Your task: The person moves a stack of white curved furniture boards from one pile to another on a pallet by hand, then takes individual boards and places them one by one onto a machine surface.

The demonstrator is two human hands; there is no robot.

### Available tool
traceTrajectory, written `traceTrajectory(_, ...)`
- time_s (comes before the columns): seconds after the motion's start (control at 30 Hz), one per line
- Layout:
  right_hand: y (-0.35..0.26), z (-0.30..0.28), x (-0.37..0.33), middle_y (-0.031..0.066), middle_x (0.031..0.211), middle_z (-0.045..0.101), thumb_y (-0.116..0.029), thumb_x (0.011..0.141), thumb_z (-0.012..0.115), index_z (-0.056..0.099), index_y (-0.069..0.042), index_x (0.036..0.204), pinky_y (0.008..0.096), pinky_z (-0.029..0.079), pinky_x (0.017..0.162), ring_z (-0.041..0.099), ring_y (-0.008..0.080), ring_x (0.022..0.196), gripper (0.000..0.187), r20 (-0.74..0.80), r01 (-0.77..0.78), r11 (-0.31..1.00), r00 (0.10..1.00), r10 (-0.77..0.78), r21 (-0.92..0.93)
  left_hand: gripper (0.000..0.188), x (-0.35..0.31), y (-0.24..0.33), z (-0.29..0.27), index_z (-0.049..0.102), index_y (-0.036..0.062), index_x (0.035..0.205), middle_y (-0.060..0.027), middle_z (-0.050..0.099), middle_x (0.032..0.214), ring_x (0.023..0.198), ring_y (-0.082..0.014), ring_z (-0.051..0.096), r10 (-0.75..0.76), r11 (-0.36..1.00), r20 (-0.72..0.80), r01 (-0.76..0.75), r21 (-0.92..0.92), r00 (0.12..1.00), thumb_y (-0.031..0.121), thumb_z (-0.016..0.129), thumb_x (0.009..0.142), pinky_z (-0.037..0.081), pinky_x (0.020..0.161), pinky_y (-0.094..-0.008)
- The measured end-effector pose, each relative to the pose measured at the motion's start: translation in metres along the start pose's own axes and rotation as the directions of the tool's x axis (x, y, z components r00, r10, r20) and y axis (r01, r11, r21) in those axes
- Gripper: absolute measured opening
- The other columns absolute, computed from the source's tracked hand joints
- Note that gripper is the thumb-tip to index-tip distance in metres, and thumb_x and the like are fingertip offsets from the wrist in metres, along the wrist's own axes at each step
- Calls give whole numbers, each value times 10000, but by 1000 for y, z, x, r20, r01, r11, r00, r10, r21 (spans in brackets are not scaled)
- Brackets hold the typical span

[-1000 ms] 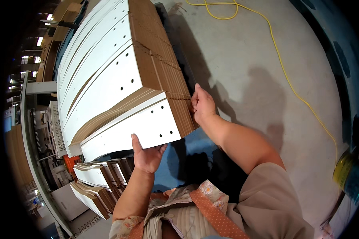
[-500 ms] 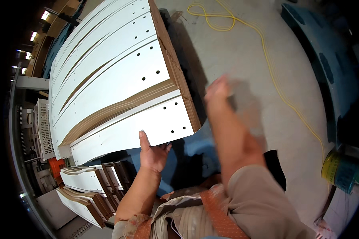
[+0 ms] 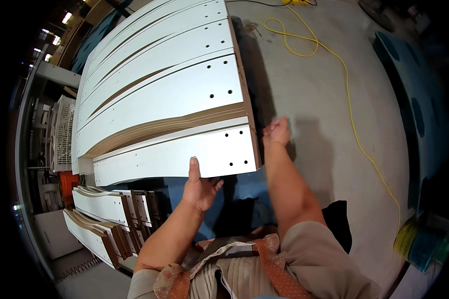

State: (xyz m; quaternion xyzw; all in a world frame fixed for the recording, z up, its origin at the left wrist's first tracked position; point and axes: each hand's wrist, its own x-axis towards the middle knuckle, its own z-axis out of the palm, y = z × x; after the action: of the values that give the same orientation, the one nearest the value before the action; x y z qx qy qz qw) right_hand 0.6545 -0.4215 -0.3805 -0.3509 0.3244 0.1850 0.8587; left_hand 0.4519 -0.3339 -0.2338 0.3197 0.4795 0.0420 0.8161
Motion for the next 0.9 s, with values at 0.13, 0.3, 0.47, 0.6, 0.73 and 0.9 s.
traceTrajectory(0.13, 12, -14, 17, 6, 440, 325, -407, 869, 465, 351, -142, 533, 297, 260, 379, 304, 146, 369, 443, 10, 271, 921, 960, -280, -280, 866, -1, -3, 12, 209, 142, 1387, -118, 250, 1405, 1277, -333, 231, 13, 1000, 25, -13, 18, 1000, 694, 452, 766, 238, 990, -431)
traceTrajectory(0.3, 2, -3, 3, 5, 475, 391, -414, 873, 467, 415, -137, 561, 290, 269, 364, 330, 134, 382, 421, 0, 68, 998, 998, -68, -7, 910, 0, 3, -3, 133, 119, 1414, -143, 173, 1447, 1326, -355, 147, -27, 998, -3, 27, 53, 1000, 683, 452, 776, 162, 1054, -444)
traceTrajectory(0.47, 19, -11, 15, 0, 522, 429, -342, 858, 564, 514, -91, 601, 246, 306, 419, 387, 114, 458, 362, 145, 323, 921, 944, -296, -220, 839, 8, -2, -2, 235, 156, 1387, -157, 233, 1412, 1278, -362, 226, -37, 997, 25, 35, 61, 999, 707, 407, 778, 293, 956, -413)
traceTrajectory(0.6, 0, -8, 6, 3, 536, 425, -343, 855, 573, 487, -71, 584, 237, 311, 492, 393, 106, 516, 393, 181, 165, 986, 970, -162, 0, 847, 4, 0, 1, 238, 147, 1385, -157, 248, 1405, 1272, -361, 233, -44, 990, -14, 46, 130, 999, 720, 380, 778, 297, 951, -405)
traceTrajectory(0.73, 16, -5, 5, -10, 523, 429, -361, 856, 559, 489, -75, 580, 246, 295, 446, 365, 93, 467, 404, 180, 314, 929, 943, -281, -196, 862, 6, -3, 0, 201, 128, 1399, -173, 200, 1431, 1293, -378, 199, -13, 995, 35, 9, 101, 999, 713, 367, 789, 228, 1007, -449)
traceTrajectory(0.9, 3, -3, 10, -23, 489, 379, -335, 857, 569, 456, -108, 600, 232, 280, 402, 368, 80, 438, 362, 235, 287, 902, 947, -217, -324, 883, 3, -1, 0, 67, 116, 1425, -177, 109, 1463, 1339, -377, 108, -54, 995, 7, 54, 79, 999, 644, 427, 815, 77, 1074, -498)
